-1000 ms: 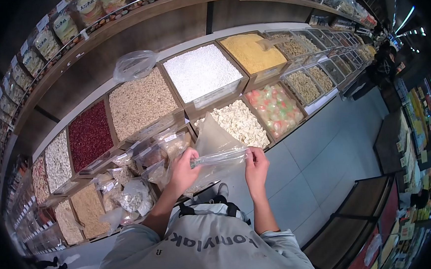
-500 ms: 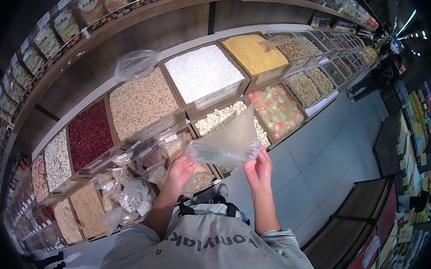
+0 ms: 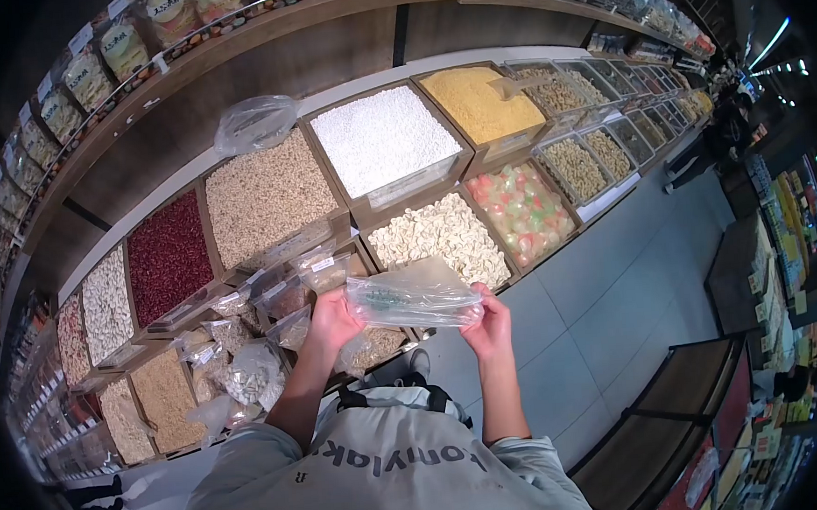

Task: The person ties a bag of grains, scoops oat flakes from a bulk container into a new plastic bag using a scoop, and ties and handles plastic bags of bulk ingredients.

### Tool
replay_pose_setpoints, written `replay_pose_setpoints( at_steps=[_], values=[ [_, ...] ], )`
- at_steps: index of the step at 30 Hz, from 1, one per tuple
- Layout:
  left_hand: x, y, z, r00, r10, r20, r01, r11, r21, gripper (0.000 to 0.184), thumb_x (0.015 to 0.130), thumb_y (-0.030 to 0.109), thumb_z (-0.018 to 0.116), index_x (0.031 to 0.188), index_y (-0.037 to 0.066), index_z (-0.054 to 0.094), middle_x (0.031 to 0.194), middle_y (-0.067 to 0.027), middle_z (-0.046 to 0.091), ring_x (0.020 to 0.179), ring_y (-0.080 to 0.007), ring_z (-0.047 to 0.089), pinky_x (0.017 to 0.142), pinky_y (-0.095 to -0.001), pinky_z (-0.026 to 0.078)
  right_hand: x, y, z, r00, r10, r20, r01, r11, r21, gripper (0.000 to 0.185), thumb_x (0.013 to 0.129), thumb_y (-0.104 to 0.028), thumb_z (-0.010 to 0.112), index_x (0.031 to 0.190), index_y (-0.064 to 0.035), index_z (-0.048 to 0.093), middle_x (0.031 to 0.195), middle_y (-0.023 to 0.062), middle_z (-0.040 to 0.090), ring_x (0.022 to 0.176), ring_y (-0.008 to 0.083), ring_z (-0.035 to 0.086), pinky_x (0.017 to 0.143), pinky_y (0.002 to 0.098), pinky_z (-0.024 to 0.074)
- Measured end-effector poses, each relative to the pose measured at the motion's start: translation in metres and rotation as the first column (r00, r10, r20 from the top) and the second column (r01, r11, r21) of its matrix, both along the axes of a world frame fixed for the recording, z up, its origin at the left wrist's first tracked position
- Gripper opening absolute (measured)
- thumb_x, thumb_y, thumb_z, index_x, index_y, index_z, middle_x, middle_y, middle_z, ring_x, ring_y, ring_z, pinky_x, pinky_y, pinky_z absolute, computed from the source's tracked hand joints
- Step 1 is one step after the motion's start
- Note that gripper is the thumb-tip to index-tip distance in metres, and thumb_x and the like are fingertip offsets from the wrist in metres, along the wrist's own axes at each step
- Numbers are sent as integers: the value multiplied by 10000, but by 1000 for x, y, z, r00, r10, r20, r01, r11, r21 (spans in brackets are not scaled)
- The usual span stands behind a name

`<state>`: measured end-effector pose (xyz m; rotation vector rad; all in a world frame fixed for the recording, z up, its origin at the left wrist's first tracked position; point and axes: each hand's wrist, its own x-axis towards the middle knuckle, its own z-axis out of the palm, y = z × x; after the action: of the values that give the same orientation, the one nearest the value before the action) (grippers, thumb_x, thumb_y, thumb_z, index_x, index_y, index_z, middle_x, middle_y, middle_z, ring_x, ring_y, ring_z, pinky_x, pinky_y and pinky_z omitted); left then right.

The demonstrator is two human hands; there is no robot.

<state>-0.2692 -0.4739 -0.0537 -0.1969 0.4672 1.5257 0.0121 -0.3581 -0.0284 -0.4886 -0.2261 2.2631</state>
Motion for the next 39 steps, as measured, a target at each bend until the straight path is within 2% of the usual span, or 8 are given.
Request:
replay_pose_setpoints(
  at_steps=[5,17,23,25,28,33,36,39],
  values=[
    [6,-2,9,960,-15,-280,95,957,276,204,857,32,535,1053,88,549,980,-39,609,812,-153,566,789,-294,477,-16,-4,35,969,-92,229,79,995,63,99,905,-81,530,982,-41,577,829,45,623,714,164,603,657,304,514],
    [-17,-6,9,734,-37,-678,176,975,138,110,872,-8,615,978,22,621,921,-24,621,815,-81,570,722,-227,442,-12,4,31,892,-145,429,47,972,231,135,1009,-209,553,986,-85,600,838,16,617,698,131,577,622,289,476],
    [-27,-14,9,717,-262,-646,445,886,134,95,952,92,616,994,7,630,936,-21,638,862,-105,587,782,-249,467,5,18,31,955,-115,273,92,991,94,129,1001,-177,538,956,-70,595,900,51,656,795,186,635,731,338,523],
    [-17,-14,29,817,-233,-528,311,948,62,104,964,110,599,1006,17,615,927,-24,635,864,-120,593,796,-266,474,16,27,8,946,221,-239,-179,967,183,188,995,-169,529,1067,-17,614,990,107,681,870,237,662,808,367,538],
    [-17,-12,35,950,-95,-297,108,994,29,111,984,142,559,1020,40,585,909,-34,626,866,-151,602,809,-303,485,7,16,35,962,62,267,-87,993,81,319,994,-158,512,1239,36,581,1089,182,673,959,298,665,876,411,536],
    [-22,-5,15,992,-2,-128,40,953,300,119,1002,191,506,1011,81,550,879,-54,609,851,-194,604,817,-354,488,7,13,2,985,167,43,-170,980,103,435,1015,-207,501,1379,29,476,1184,264,636,1047,373,655,920,490,527],
    [-26,-4,12,980,-41,-193,118,906,406,204,973,242,555,1107,88,550,914,-39,608,912,-177,588,820,-367,481,-9,2,26,999,44,6,-44,997,59,444,1033,-275,494,1383,-4,465,1186,271,636,1043,394,663,898,518,539],
    [-21,-8,34,645,5,-764,255,941,221,488,927,310,648,1330,87,488,1102,-87,578,1080,-217,562,909,-351,461,-13,3,41,999,-13,47,9,997,80,454,1049,-313,472,1395,-19,449,1142,249,653,1007,372,675,865,502,558]
  ],
)
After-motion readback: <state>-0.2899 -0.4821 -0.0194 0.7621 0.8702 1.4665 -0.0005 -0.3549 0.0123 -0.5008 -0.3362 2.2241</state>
